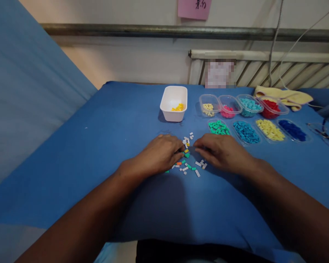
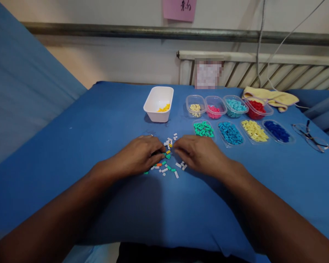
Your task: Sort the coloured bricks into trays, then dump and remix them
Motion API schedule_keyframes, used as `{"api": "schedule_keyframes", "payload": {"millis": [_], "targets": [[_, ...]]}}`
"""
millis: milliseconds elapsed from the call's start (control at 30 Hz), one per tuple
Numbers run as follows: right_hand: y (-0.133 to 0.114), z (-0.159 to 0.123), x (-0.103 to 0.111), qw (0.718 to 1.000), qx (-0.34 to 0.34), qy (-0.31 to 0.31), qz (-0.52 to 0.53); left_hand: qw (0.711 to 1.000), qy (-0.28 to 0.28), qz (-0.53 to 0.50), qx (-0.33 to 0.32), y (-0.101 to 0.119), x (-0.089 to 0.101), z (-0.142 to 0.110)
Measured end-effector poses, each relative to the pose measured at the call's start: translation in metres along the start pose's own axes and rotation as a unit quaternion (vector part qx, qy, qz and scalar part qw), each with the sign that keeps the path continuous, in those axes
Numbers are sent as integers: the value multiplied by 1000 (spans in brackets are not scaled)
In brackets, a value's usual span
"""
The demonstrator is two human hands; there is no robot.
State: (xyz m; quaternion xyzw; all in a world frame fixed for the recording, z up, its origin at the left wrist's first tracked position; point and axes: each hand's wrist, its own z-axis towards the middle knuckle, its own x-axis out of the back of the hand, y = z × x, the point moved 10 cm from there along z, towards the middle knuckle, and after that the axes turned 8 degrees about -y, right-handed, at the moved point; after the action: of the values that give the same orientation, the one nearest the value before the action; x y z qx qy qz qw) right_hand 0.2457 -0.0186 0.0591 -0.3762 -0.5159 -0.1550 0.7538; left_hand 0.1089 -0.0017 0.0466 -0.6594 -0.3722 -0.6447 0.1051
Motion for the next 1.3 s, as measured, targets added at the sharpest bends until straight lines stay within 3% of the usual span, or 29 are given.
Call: {"api": "schedule_keyframes", "payload": {"millis": [100, 233, 433, 633, 800, 867, 1000, 1300], "targets": [[-21, 6, -24, 998, 31, -49, -8, 1000, -2, 13, 3, 2, -1, 0], [-24, 9, -36, 998, 23, -64, -12, 1000, 18, -6, 13, -1, 4, -2], [-20, 10, -37, 998, 6, -55, -5, 989, 90, -107, 40, -10, 18, -6], [-21, 10, -35, 999, 14, -46, -11, 988, 95, -122, 18, -8, 19, -5], [-19, 6, -14, 998, 11, 52, 38, 979, 97, -180, 25, -9, 22, -6], [-18, 3, -3, 991, 6, 104, 80, 953, 92, -286, 37, -11, 17, -5], [-18, -1, 10, 977, -7, 174, 120, 866, 95, -487, 58, -16, 0, -1], [-16, -3, 13, 975, -10, 189, 119, 759, 109, -634, 104, -22, -18, 5]]}}
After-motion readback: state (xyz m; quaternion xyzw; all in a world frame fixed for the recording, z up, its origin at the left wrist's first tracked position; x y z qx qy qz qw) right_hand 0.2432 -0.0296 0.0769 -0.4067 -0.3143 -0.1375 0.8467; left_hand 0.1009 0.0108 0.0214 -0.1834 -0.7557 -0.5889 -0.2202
